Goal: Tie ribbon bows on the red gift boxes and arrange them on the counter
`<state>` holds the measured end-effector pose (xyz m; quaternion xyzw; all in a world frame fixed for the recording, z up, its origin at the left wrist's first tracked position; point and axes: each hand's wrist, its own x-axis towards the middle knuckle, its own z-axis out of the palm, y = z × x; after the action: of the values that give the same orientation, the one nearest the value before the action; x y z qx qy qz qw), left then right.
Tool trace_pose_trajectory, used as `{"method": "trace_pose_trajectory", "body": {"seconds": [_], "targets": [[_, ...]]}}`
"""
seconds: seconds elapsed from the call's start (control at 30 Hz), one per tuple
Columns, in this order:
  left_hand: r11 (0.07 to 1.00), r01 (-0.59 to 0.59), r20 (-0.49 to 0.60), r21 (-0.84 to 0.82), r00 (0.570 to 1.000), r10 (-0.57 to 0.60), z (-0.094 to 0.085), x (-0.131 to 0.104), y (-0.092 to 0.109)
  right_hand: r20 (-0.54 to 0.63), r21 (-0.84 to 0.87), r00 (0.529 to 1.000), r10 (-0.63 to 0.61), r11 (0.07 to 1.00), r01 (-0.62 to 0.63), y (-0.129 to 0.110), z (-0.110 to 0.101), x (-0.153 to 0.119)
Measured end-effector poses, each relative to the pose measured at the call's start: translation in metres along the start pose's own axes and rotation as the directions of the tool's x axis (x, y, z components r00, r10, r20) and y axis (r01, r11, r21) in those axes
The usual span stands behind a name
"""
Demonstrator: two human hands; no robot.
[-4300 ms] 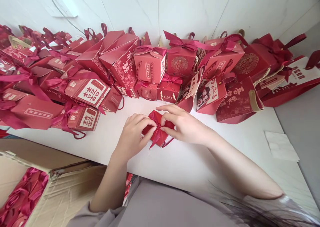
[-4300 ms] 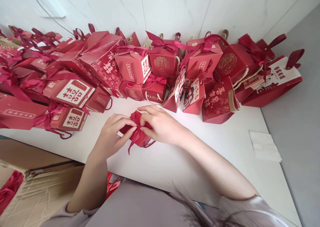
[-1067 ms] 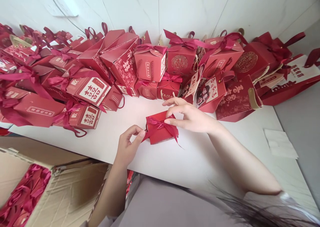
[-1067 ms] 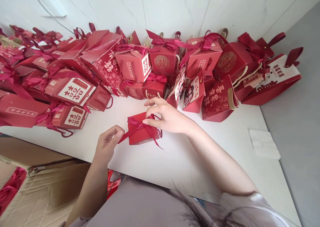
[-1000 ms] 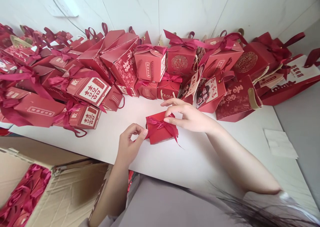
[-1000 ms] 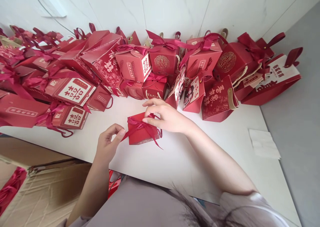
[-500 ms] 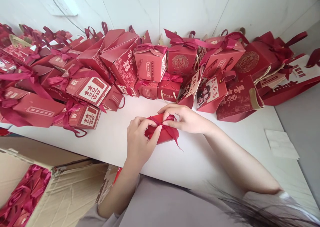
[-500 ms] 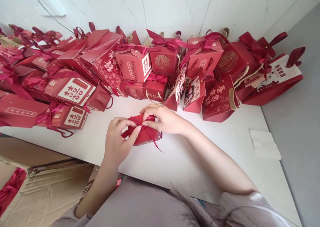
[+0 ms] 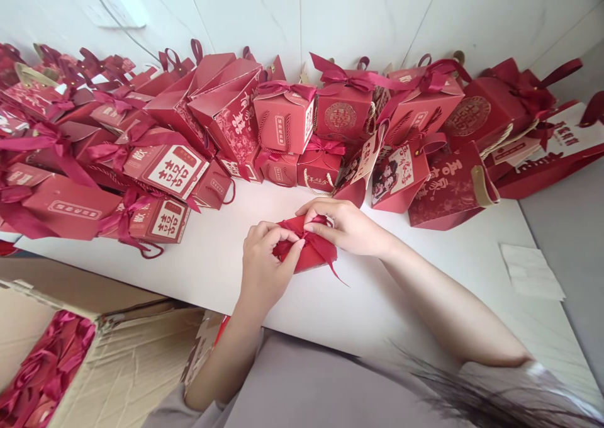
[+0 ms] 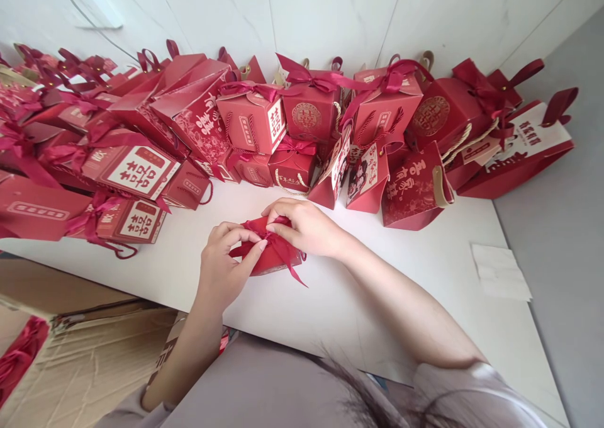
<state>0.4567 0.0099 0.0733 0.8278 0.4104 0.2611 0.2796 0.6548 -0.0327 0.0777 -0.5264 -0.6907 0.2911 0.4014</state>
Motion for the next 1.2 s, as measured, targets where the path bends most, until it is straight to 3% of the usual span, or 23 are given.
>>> {"method": "trace_pose_trajectory", "body": {"seconds": [0.23,0.37,0.5,0.63,0.8,1.0,1.1,1.2], "targets": [[1.000,-0.014,-0.013,0.022,1.000,0.014,-0.008,-0.003,-0.001,0.010,0.047,0.999,0.046,0.998,-0.047,0.000,-0.003,-0.002],[0.995,0.099,0.001,0.018,0.995,-0.099,-0.019,-0.008,-0.005,0.064,0.076,0.996,0.066,0.995,-0.071,0.002,-0.013,-0.003],[0.947,0.321,0.198,-0.016,0.929,-0.312,-0.028,-0.012,-0.014,0.148,0.056,0.988,0.047,0.997,-0.056,0.005,-0.018,-0.004],[0.877,0.420,0.380,-0.233,0.870,-0.315,-0.028,-0.014,-0.024,0.175,0.056,0.984,0.035,0.997,-0.046,0.008,-0.019,-0.004],[0.810,0.372,0.371,-0.453,0.905,-0.209,-0.017,-0.016,-0.038,0.194,0.051,0.980,0.052,0.997,-0.063,0.008,-0.018,-0.003],[0.863,0.165,0.174,-0.477,0.981,-0.092,-0.002,-0.023,-0.046,0.152,0.085,0.985,0.079,0.992,-0.093,0.010,-0.012,-0.001],[0.870,0.123,0.131,-0.477,0.989,-0.068,0.003,-0.024,-0.048,0.156,0.101,0.986,0.060,0.992,-0.076,0.011,-0.014,0.000],[0.814,0.113,0.164,-0.570,0.986,-0.022,0.007,-0.021,-0.052,0.136,0.128,0.987,0.092,0.986,-0.109,0.009,-0.021,-0.003]]}}
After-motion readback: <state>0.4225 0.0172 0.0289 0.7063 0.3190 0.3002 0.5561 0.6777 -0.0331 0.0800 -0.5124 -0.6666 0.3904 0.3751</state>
